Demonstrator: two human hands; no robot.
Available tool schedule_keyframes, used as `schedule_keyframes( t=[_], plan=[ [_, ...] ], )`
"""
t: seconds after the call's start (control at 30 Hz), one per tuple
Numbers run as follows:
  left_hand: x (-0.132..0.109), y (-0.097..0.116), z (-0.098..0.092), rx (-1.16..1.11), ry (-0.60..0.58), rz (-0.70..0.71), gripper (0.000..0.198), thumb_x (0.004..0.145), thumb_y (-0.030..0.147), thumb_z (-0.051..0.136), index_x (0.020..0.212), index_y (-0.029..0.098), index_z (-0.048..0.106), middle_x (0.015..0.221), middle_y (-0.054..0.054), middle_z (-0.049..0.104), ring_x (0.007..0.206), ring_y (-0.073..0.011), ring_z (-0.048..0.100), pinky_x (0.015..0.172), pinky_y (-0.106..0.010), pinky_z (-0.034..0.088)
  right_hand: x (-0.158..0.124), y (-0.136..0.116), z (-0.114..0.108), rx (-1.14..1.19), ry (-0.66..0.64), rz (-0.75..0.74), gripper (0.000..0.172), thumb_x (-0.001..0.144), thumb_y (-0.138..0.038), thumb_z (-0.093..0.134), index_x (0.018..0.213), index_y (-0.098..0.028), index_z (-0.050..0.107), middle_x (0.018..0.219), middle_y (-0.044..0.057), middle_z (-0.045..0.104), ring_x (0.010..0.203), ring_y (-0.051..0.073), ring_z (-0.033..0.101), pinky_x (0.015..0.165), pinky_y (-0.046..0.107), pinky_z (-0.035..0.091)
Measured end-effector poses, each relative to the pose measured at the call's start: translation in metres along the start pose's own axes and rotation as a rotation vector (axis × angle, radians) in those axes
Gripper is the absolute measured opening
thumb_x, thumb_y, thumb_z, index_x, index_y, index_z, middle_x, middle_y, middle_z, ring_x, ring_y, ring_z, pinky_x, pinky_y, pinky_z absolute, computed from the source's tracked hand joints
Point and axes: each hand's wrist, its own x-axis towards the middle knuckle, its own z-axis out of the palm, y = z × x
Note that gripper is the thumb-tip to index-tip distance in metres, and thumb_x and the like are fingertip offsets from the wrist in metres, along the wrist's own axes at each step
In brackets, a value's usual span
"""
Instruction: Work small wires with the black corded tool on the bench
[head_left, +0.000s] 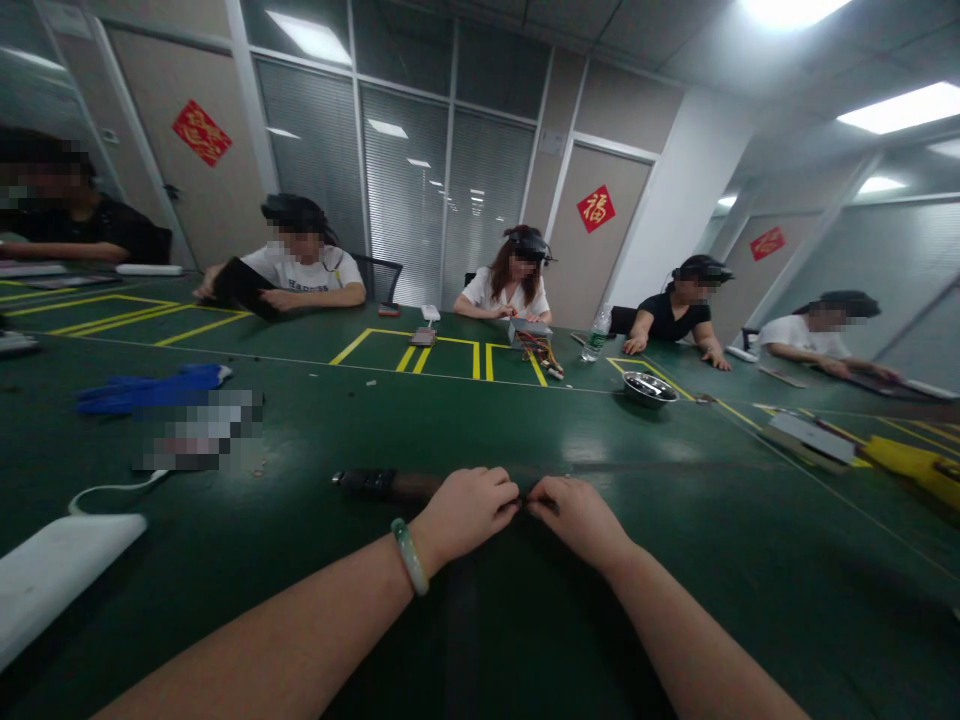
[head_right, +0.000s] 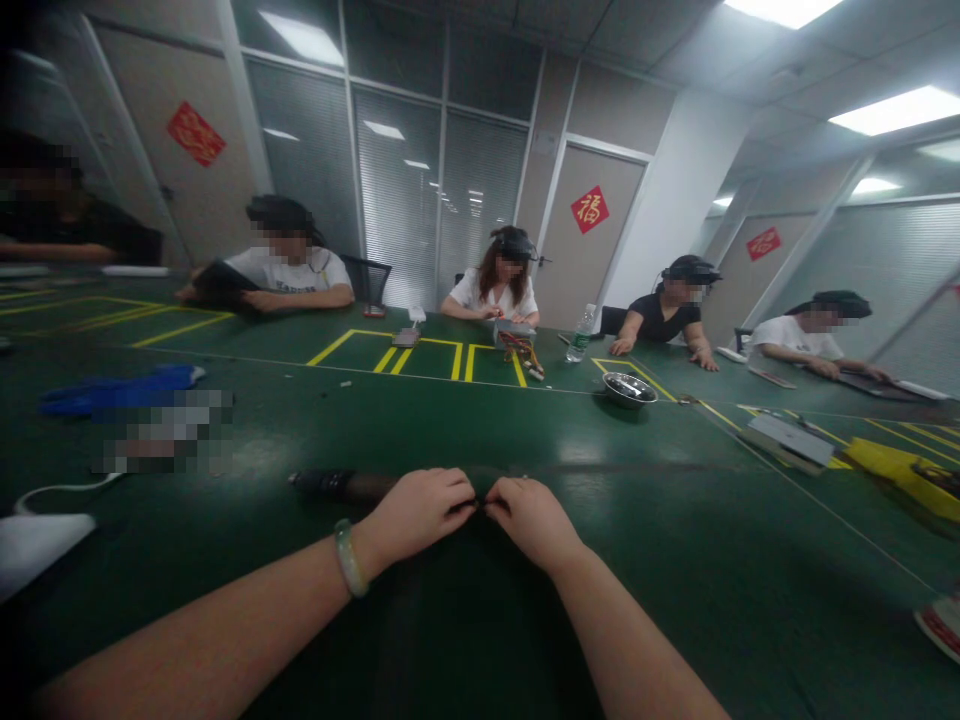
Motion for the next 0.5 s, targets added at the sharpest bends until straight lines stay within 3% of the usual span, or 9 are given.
schedule_keyframes(
  t=[0.27, 0.5],
  plan=[
    [-0.0016, -0.0029, 0.0032, 0.008, 0.01, 0.026, 0.014, 0.092, 0.031, 0.052, 0.095, 0.021, 0.062, 0.094, -0.002, 0.059, 0.085, -0.0161, 0.059, 0.073, -0.029, 0.044, -0.0057, 0.0085, 0.0064, -0.103, 0.066, -0.165, 0.004, 0.087, -0.023, 0.059, 0.089, -0.021, 0.061, 0.087, 0.0, 0.066, 0.084, 0.017, 0.06, 0.08, 0.031, 0.041],
    [-0.001, -0.0044, 0.0043, 0.002, 0.016, 0.025, 0.015, 0.092, 0.032, 0.052, 0.096, 0.022, 0.062, 0.095, -0.002, 0.059, 0.085, -0.0163, 0.058, 0.073, -0.029, 0.044, -0.0076, 0.0102, 0.0056, -0.066, 0.071, -0.161, 0.003, 0.085, -0.023, 0.062, 0.088, -0.021, 0.061, 0.085, -0.001, 0.065, 0.082, 0.016, 0.059, 0.078, 0.03, 0.042]
  ],
)
